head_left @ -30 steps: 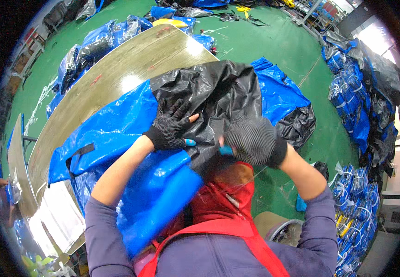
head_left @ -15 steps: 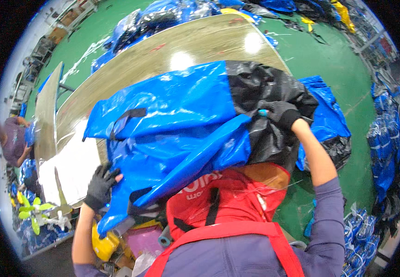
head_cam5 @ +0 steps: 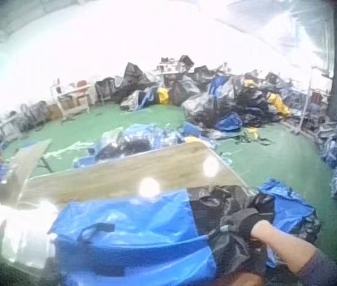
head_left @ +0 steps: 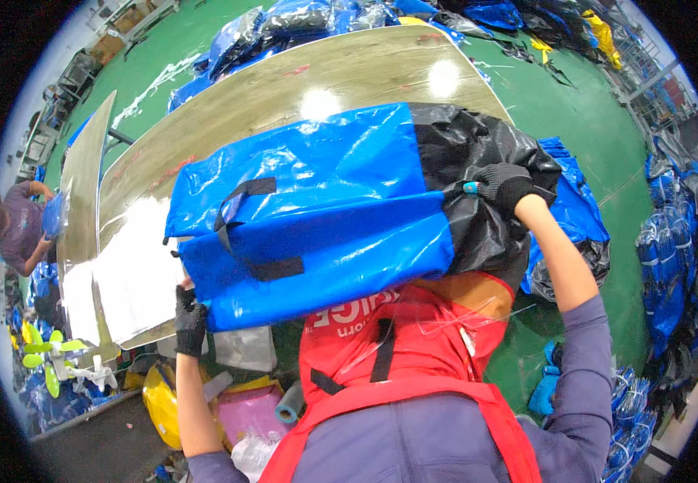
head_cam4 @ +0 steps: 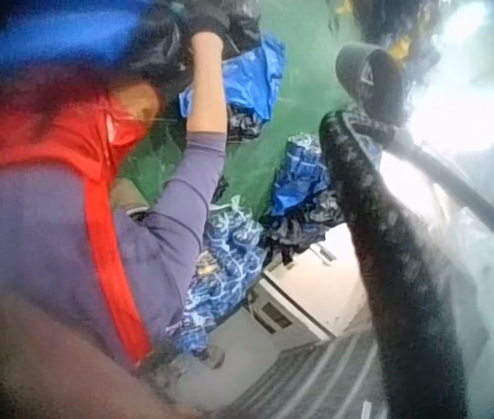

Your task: The person repeatedly folds blue and black soft goods on a table and places them into clear plastic bags. The person handles the items one at a time, folding them compactly and sealing them in bags throughout the clip.

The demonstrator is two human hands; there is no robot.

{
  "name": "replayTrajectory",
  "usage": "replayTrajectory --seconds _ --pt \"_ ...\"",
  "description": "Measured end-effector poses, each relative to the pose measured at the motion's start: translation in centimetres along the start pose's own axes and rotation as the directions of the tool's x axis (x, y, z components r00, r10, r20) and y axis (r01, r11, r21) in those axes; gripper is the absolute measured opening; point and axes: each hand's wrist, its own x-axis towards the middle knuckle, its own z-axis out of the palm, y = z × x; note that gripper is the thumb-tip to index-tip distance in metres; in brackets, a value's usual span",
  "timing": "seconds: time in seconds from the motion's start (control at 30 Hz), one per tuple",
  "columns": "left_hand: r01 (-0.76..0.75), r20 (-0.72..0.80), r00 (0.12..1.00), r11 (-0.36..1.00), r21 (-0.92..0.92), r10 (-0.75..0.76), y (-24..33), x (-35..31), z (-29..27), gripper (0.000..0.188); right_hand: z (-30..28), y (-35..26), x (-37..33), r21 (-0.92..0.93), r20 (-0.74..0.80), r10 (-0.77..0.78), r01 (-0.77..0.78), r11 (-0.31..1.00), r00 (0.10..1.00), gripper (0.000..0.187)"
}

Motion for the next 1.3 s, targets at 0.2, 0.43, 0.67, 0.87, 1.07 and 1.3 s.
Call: replayTrajectory --seconds 0.2,0.43,0.67,0.87,1.07,1.3 --pt "-0.602 0.053 0.547 0.349 0.718 0.836 11.9 -0.9 4.0 0.065 -1.0 -3.0 0.3 0.014 -0.009 -0.121 0.121 0.993 0.993 0.033" --pt "-0.548 0.419 0.819 0.319 0.773 0.391 13.5 4.1 9.1 0.038 2.1 -2.3 2.0 -0.122 -0.059 -0.078 0.070 0.990 0.995 0.064" --pt "-0.993 0.597 0.064 -0.009 0.119 0.800 26.3 5.0 20.2 0.065 -1.4 -5.3 1.0 -0.256 -0.083 -0.005 -0.017 0.966 0.997 0.075" --pt "-0.959 0.769 0.142 -0.104 0.262 0.624 22.2 7.8 28.7 0.060 -0.1 -5.8 -8.8 0.025 -0.475 -0.249 0.295 0.955 0.844 0.053" --pt "-0.980 0.772 0.004 -0.151 0.130 0.636 20.9 6.3 28.7 0.054 2.1 -5.8 -11.0 -0.030 -0.280 -0.323 0.328 0.944 0.904 0.035" --pt "-0.965 0.766 -0.142 -0.260 0.034 0.627 18.2 3.8 31.2 0.061 -5.9 -1.6 2.4 0.125 -0.076 -0.215 0.224 0.967 0.974 0.037"
